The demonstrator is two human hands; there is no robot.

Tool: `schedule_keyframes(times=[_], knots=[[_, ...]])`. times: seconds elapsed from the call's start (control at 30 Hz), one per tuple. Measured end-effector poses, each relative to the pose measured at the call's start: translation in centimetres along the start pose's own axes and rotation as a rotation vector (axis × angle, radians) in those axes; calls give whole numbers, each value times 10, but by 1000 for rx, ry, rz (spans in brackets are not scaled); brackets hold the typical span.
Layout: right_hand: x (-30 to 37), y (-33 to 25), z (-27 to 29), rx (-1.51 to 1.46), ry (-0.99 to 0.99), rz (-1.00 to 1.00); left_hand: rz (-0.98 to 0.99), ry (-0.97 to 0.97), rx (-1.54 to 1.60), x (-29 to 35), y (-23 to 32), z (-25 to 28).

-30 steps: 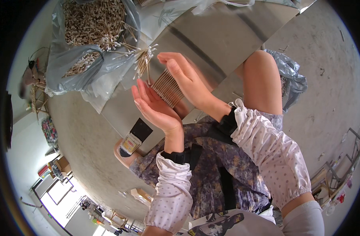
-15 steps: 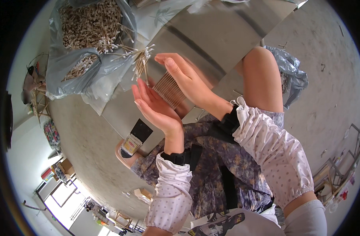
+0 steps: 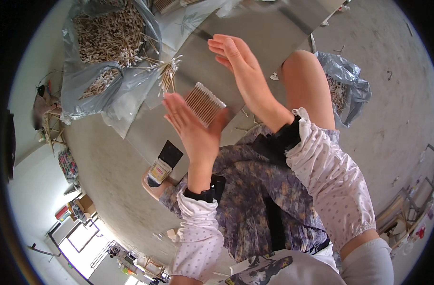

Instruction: The recorder organizes a large batch of loose cotton swabs into aligned rows and places them into a small rectangular retail box.

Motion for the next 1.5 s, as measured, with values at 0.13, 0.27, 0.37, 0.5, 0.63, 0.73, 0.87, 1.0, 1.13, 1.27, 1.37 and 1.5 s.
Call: schedule_keyframes(times=[0.13,0.27,0.37,0.5,0.63,0.73,0.87,1.0,1.13,1.27,1.37,1.5], knots=[[15,-15,7,168,-16,-65,-100,-191,-349,13,5,-31],[32,-6,23,423,-176,-117,-141,-137,-435,13,6,-33],[43,-16,14,788,-317,6,-153,-117,-453,13,9,-36],[39,-11,-6,1014,-435,258,-133,-98,-410,13,7,-35],[33,0,-9,1119,-505,279,-121,-130,-404,13,7,-39],[34,4,-14,1145,-515,304,-112,-126,-382,13,4,-36],[34,4,-12,1143,-527,329,-123,-102,-346,14,5,-37],[34,6,-10,1162,-552,314,-129,-92,-332,13,6,-36],[32,6,-10,1111,-500,279,-129,-87,-376,13,5,-35],[32,4,-12,1129,-471,293,-119,-82,-360,12,5,-35],[31,5,-12,1151,-473,304,-121,-77,-358,12,5,-36],[31,6,-12,1160,-476,309,-130,-63,-354,12,5,-36]])
Point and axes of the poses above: each hand's wrist, its own x-axis away from the middle knuckle, its own z-axis out of the back of the hand, y = z × x, the point moved 7 cm from there along -x, towards the middle knuckle, and after that the axes turned 4 degrees about z, right-handed, at the moved point
